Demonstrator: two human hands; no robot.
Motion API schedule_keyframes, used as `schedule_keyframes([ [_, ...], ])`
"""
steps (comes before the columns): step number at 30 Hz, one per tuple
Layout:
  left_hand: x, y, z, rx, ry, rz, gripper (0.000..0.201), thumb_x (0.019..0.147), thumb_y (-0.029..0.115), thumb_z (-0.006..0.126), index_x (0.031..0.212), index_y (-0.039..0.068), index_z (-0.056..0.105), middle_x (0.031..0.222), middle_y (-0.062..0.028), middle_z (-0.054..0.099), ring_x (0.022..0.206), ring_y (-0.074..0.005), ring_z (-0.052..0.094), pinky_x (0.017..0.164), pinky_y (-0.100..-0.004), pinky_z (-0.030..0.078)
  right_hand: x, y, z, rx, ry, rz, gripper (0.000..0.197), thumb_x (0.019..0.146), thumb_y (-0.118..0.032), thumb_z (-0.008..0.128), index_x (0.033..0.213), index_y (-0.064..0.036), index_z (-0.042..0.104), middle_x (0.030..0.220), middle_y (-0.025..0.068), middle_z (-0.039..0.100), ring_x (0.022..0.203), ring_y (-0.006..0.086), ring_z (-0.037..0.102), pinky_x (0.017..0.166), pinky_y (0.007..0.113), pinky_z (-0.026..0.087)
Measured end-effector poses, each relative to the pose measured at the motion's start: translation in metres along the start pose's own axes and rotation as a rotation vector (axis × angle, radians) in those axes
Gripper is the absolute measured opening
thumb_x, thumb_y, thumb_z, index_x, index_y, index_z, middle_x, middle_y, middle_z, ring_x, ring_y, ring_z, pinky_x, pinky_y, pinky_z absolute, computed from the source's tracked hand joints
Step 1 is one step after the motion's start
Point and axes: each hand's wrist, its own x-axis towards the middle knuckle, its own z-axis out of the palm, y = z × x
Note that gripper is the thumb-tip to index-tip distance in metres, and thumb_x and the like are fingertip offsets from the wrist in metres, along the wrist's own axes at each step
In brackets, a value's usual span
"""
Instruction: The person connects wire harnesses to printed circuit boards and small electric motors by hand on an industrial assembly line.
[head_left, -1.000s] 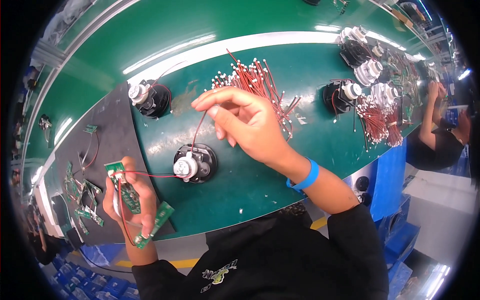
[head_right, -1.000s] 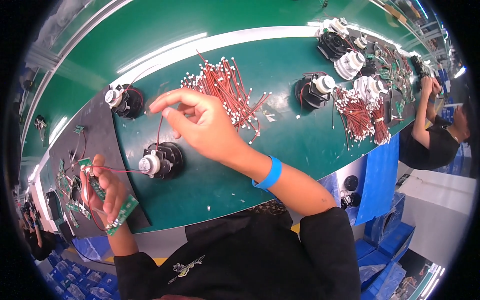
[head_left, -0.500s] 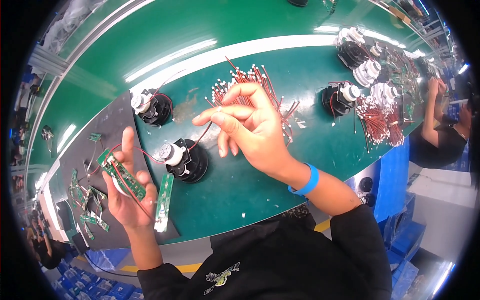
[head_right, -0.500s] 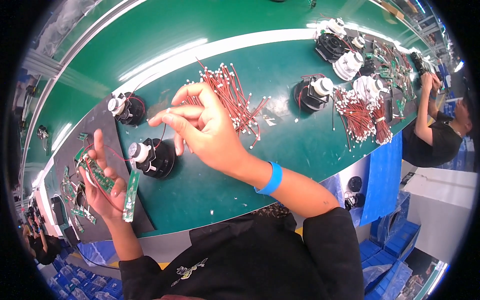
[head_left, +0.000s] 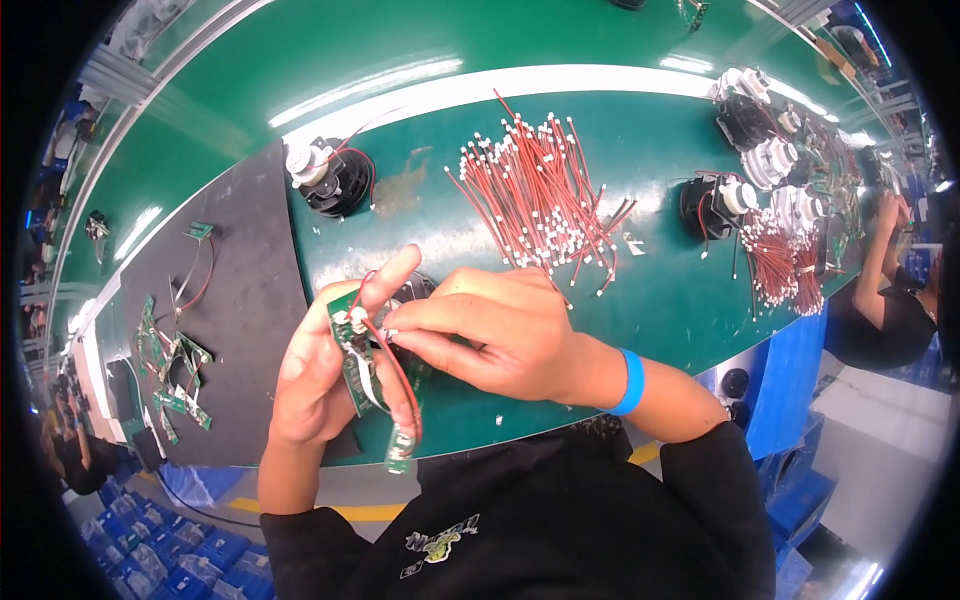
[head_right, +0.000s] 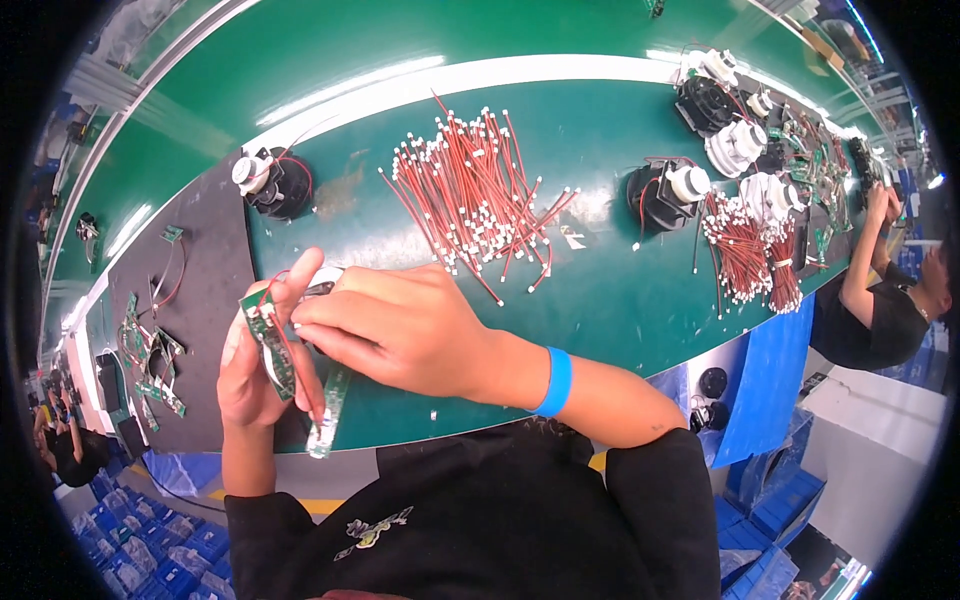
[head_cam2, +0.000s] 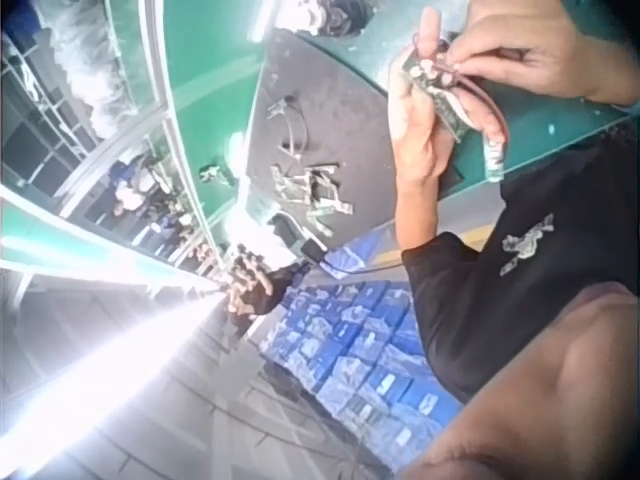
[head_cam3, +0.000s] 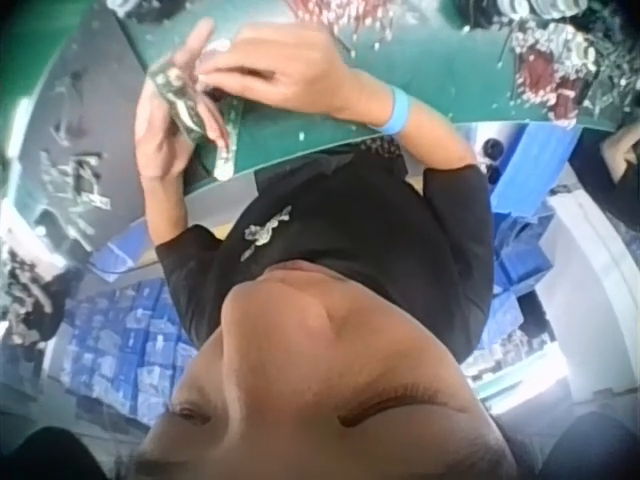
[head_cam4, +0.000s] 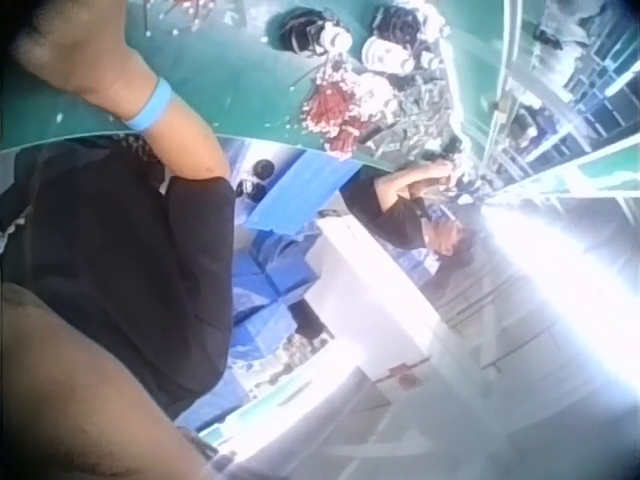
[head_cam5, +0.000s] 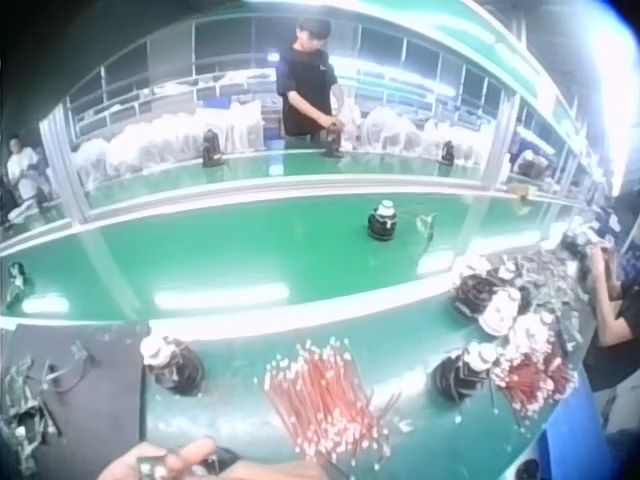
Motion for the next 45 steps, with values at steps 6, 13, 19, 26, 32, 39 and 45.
schedule_keyframes([
  [6, -0.001, -0.007, 0.003, 0.130, 0.024, -0.012, 0.056, 0.097, 0.028, 0.048, 0.139, -0.001, 0.026, 0.149, -0.0296, 0.020, 0.073, -0.0297, 0.068, 0.075, -0.0385, 0.054, -0.003, -0.006, 0.007, -0.019, 0.059, -0.017, 0.021, 0.067, 0.000, 0.078, 0.085, -0.0040, 0.068, 0.067, 0.0055, 0.062, 0.051, 0.0163, 0.060, 0.043, 0.026, 0.044],
  [13, -0.003, -0.009, 0.000, 0.233, 0.042, 0.014, 0.055, 0.095, 0.024, 0.053, 0.138, 0.000, 0.029, 0.145, -0.0320, 0.026, 0.077, -0.0299, 0.068, 0.074, -0.0388, 0.055, -0.008, -0.010, 0.006, -0.029, 0.075, 0.043, 0.021, 0.067, 0.002, 0.078, 0.084, -0.0033, 0.067, 0.063, 0.0053, 0.060, 0.049, 0.0156, 0.058, 0.042, 0.026, 0.043],
  [19, -0.002, -0.008, -0.001, 0.124, -0.005, 0.016, 0.053, 0.095, 0.022, 0.053, 0.134, -0.006, 0.030, 0.140, -0.0373, 0.029, 0.072, -0.0292, 0.068, 0.050, -0.0321, 0.056, -0.011, -0.010, 0.010, -0.068, 0.110, 0.040, 0.020, 0.069, -0.006, 0.075, 0.084, -0.0088, 0.062, 0.065, 0.0008, 0.050, 0.052, 0.0174, 0.056, 0.042, 0.030, 0.041],
  [26, -0.002, -0.008, 0.001, 0.192, 0.023, 0.018, 0.053, 0.095, 0.024, 0.054, 0.131, -0.008, 0.033, 0.135, -0.0386, 0.035, 0.069, -0.0287, 0.068, 0.048, -0.0316, 0.056, -0.011, -0.010, 0.009, -0.024, 0.130, 0.033, 0.022, 0.065, 0.004, 0.078, 0.083, -0.0027, 0.067, 0.062, 0.0039, 0.057, 0.048, 0.0138, 0.056, 0.041, 0.026, 0.042],
  [32, -0.004, -0.005, 0.004, 0.207, 0.057, 0.010, 0.054, 0.094, 0.026, 0.056, 0.131, -0.008, 0.034, 0.135, -0.0386, 0.036, 0.069, -0.0283, 0.068, 0.049, -0.0318, 0.056, -0.009, -0.012, 0.010, 0.012, 0.139, 0.043, 0.022, 0.065, 0.003, 0.078, 0.083, -0.0028, 0.067, 0.062, 0.0037, 0.057, 0.048, 0.0132, 0.056, 0.041, 0.025, 0.042],
  [39, -0.005, -0.009, 0.002, 0.190, 0.060, 0.024, 0.054, 0.093, 0.025, 0.058, 0.131, -0.006, 0.036, 0.133, -0.0383, 0.038, 0.069, -0.0280, 0.068, 0.050, -0.0329, 0.057, -0.006, -0.015, 0.004, 0.061, 0.062, 0.160, 0.018, 0.068, 0.001, 0.078, 0.080, -0.0045, 0.066, 0.064, 0.0027, 0.058, 0.047, 0.0101, 0.055, 0.041, 0.024, 0.041],
  [45, -0.011, -0.007, 0.001, 0.236, 0.101, -0.033, 0.056, 0.089, 0.026, 0.064, 0.130, -0.005, 0.041, 0.133, -0.0348, 0.042, 0.070, -0.0299, 0.068, 0.053, -0.0353, 0.057, -0.003, -0.022, 0.002, 0.189, 0.081, 0.243, 0.017, 0.071, 0.002, 0.076, 0.083, -0.0031, 0.065, 0.072, 0.0051, 0.060, 0.051, 0.0115, 0.056, 0.043, 0.025, 0.043],
])
